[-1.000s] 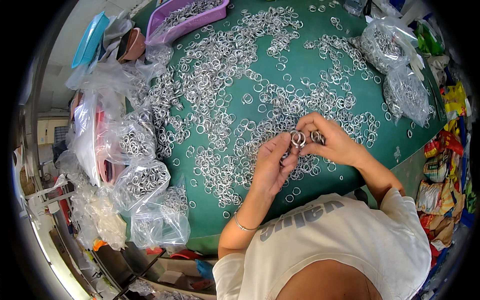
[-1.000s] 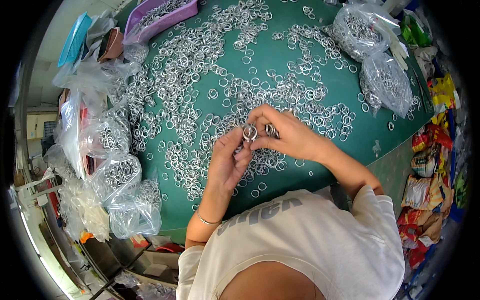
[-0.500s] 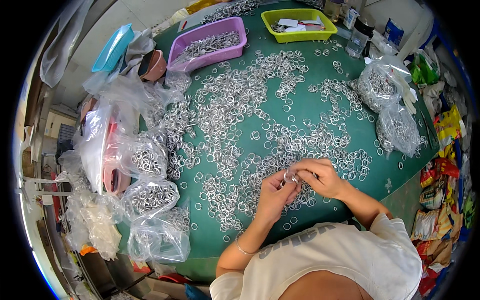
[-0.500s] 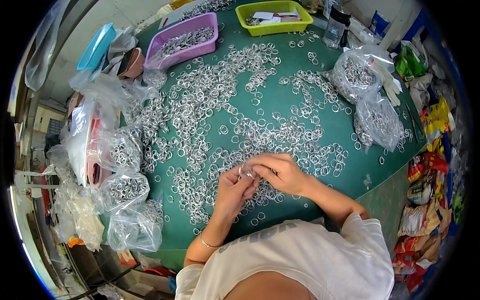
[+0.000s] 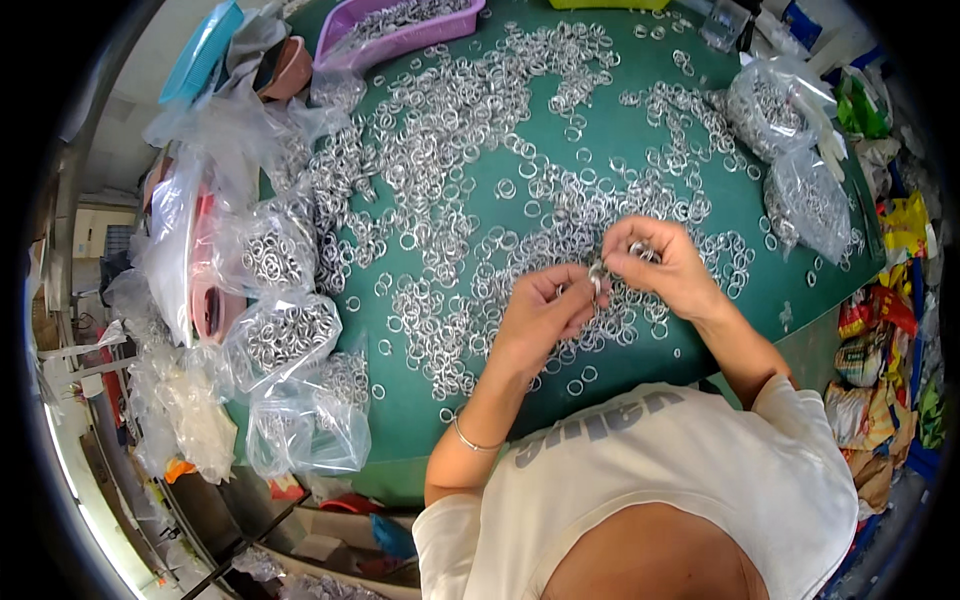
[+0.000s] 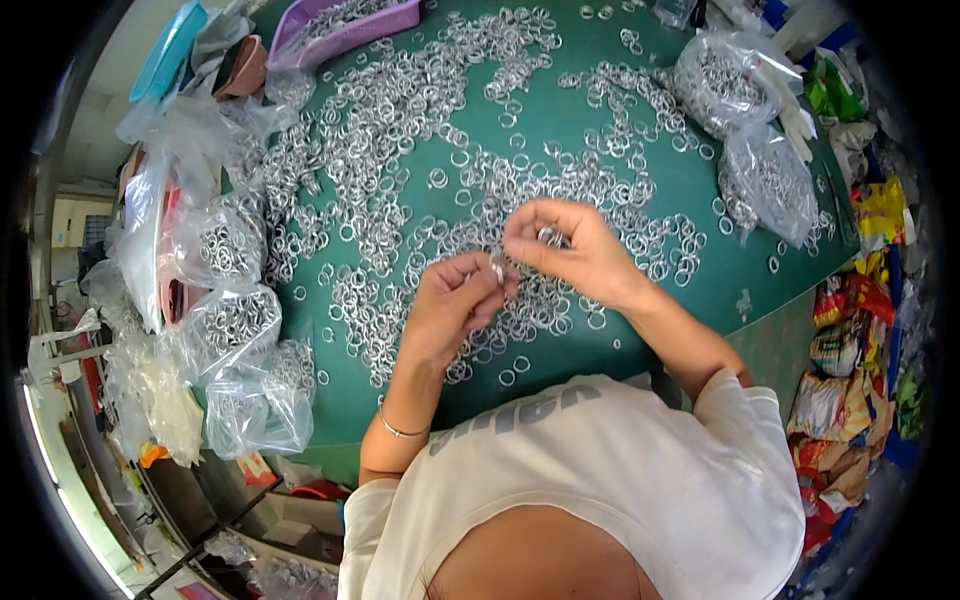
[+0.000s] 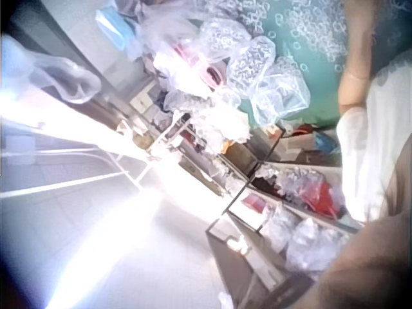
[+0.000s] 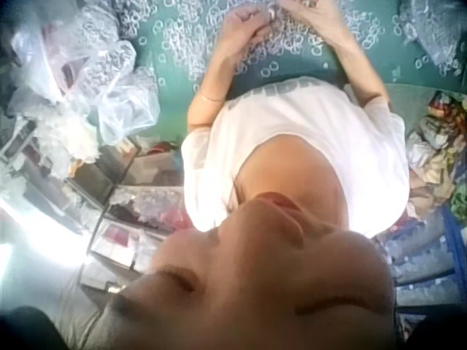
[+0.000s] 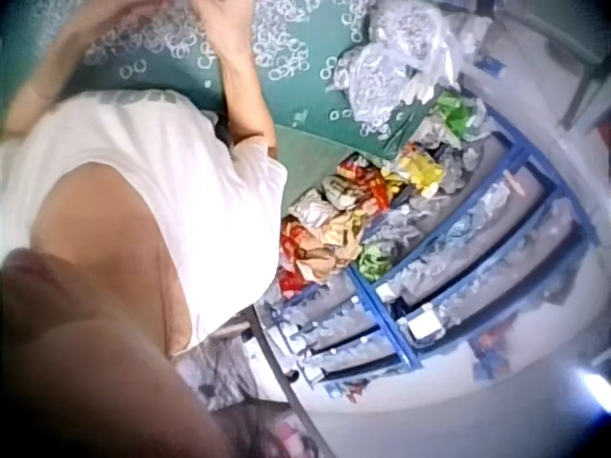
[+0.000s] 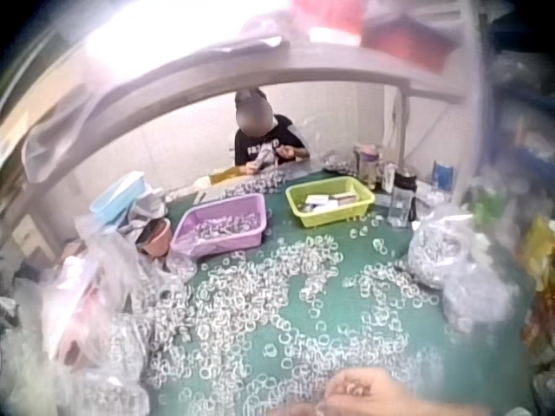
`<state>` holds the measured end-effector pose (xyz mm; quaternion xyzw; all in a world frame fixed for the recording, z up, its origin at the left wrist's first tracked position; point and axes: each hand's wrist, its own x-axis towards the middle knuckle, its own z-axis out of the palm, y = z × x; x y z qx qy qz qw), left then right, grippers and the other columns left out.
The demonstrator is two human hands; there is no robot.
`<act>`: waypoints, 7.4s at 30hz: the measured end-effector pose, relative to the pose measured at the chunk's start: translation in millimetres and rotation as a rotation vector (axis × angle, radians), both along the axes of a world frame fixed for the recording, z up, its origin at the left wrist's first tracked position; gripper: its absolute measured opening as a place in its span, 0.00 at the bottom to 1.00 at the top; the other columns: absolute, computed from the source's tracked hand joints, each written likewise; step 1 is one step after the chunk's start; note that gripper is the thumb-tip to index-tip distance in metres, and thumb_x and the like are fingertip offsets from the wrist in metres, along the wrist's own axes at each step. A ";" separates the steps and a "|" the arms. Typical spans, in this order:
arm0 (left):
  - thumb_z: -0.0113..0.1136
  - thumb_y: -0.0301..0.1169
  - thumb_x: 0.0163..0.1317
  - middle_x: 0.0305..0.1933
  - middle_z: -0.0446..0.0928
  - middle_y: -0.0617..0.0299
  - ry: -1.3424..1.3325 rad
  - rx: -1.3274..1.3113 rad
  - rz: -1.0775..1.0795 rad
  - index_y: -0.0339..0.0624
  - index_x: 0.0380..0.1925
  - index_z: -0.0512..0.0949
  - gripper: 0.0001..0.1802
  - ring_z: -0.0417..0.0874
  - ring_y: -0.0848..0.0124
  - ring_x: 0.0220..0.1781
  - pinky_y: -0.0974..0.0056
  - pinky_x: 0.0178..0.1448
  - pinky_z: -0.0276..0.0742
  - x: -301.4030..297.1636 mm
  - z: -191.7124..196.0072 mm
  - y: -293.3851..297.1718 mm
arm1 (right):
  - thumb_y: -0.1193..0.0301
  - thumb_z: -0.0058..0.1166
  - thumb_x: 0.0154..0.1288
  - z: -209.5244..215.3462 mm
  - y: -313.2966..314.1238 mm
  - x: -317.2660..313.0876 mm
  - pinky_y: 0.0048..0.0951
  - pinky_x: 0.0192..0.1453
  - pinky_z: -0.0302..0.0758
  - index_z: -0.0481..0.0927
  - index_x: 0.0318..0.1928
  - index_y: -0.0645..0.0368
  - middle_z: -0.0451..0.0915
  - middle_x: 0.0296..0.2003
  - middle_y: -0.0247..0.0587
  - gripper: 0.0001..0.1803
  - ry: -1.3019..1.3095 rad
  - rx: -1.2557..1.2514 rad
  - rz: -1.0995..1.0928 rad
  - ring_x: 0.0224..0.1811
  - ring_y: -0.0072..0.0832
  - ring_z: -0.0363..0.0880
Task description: The person picks up and sorts small silver metal rings on a green surface by hand, moving them between piles and placing them into plastic bags.
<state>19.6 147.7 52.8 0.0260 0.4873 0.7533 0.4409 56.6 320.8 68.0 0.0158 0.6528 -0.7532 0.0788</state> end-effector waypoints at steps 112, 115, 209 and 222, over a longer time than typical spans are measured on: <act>0.48 0.26 0.61 0.18 0.72 0.62 1.138 -0.281 0.620 0.33 0.20 0.72 0.12 0.68 0.80 0.17 0.76 0.20 0.60 33.2 -10.7 15.6 | 0.64 0.42 0.65 11.5 -7.1 9.0 0.24 0.20 0.57 0.66 0.25 0.62 0.61 0.13 0.31 0.15 0.026 0.277 0.207 0.17 0.16 0.56; 0.48 0.26 0.62 0.17 0.71 0.64 0.965 -0.248 0.688 0.33 0.19 0.71 0.13 0.67 0.81 0.17 0.77 0.20 0.59 38.7 -15.2 20.0 | 0.64 0.41 0.66 9.6 -13.4 13.0 0.22 0.19 0.55 0.65 0.25 0.61 0.60 0.14 0.28 0.15 -0.055 0.112 0.182 0.17 0.14 0.54; 0.58 0.33 0.53 0.24 0.76 0.48 1.217 -1.154 -0.280 0.39 0.34 0.71 0.12 0.77 0.52 0.27 0.53 0.30 0.70 -86.7 -46.0 5.2 | 0.67 0.56 0.51 -62.9 99.9 -76.6 0.40 0.29 0.73 0.76 0.28 0.58 0.77 0.22 0.47 0.08 0.172 1.552 0.097 0.28 0.43 0.78; 0.54 0.31 0.54 0.25 0.76 0.50 1.380 -1.162 -0.210 0.44 0.36 0.75 0.09 0.77 0.53 0.27 0.55 0.31 0.72 -64.6 -56.2 -9.5 | 0.66 0.56 0.52 -60.1 72.6 -45.7 0.39 0.29 0.73 0.77 0.36 0.53 0.78 0.22 0.45 0.11 0.181 1.483 0.087 0.27 0.42 0.78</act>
